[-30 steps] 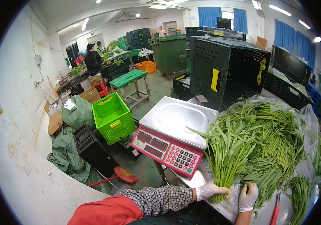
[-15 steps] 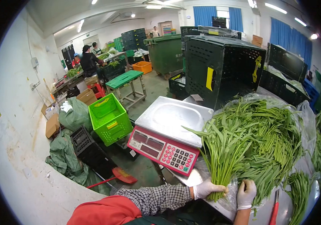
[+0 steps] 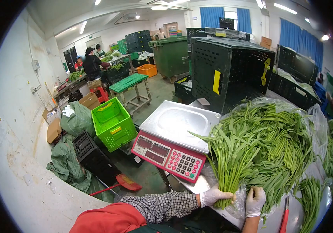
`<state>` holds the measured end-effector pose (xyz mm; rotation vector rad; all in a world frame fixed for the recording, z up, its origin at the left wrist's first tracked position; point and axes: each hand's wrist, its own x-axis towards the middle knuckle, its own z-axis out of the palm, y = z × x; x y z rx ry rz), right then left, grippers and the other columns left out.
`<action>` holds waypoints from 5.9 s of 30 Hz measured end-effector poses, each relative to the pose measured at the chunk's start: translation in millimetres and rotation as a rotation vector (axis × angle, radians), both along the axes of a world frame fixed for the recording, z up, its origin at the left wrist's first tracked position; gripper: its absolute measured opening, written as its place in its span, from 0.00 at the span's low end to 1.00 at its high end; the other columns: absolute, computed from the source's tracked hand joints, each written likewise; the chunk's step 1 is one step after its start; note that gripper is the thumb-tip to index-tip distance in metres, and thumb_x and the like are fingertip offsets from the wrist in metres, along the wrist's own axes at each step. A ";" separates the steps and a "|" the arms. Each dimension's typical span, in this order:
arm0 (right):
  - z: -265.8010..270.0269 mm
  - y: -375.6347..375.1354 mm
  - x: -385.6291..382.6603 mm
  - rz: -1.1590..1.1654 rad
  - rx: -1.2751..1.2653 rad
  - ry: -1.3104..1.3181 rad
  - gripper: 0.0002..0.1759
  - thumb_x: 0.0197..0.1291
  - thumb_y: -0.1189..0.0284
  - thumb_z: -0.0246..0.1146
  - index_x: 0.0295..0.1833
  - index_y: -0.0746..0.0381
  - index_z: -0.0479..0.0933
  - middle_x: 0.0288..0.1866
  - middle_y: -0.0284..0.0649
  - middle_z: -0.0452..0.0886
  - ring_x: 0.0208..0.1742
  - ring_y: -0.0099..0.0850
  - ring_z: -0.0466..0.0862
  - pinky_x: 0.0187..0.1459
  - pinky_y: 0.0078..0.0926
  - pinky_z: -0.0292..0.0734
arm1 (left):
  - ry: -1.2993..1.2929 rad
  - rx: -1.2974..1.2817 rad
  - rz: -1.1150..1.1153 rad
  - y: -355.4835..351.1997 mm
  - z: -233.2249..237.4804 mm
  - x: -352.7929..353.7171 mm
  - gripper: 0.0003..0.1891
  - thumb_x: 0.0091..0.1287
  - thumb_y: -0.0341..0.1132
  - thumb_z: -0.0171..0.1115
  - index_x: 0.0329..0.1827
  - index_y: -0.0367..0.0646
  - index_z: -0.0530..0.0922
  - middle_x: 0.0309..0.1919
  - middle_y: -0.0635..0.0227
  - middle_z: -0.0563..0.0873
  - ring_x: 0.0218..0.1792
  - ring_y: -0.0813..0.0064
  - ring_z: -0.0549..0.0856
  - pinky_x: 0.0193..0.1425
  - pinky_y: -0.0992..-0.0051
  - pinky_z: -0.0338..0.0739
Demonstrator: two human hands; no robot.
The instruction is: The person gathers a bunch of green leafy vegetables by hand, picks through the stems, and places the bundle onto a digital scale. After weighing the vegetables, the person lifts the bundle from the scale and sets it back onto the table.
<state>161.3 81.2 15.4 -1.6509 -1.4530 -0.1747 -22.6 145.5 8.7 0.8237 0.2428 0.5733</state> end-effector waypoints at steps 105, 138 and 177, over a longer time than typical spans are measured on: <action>321.5 177.6 -105.4 0.049 -0.238 -0.613 0.33 0.53 0.66 0.55 0.66 0.62 0.57 0.39 0.53 0.79 0.40 0.46 0.79 0.42 0.39 0.74 | 0.045 -0.021 0.039 -0.9 -0.1 -2.7 0.11 0.56 0.29 0.64 0.40 0.35 0.76 0.31 0.64 0.82 0.30 0.75 0.82 0.33 0.78 0.77; 99.1 25.3 -144.5 0.404 0.021 -0.448 0.12 0.38 0.72 0.65 0.34 0.60 0.78 0.34 0.38 0.78 0.41 0.39 0.75 0.46 0.36 0.68 | 0.037 -0.069 -0.058 11.5 -24.8 7.4 0.13 0.59 0.28 0.60 0.47 0.37 0.72 0.37 0.66 0.80 0.37 0.77 0.80 0.43 0.78 0.76; 78.6 31.2 -130.5 0.405 0.118 -0.287 0.11 0.39 0.73 0.64 0.34 0.60 0.78 0.32 0.35 0.78 0.40 0.37 0.76 0.44 0.36 0.69 | -0.002 -0.020 0.004 6.9 -13.2 10.1 0.14 0.58 0.27 0.59 0.48 0.38 0.72 0.39 0.67 0.79 0.39 0.78 0.79 0.43 0.78 0.76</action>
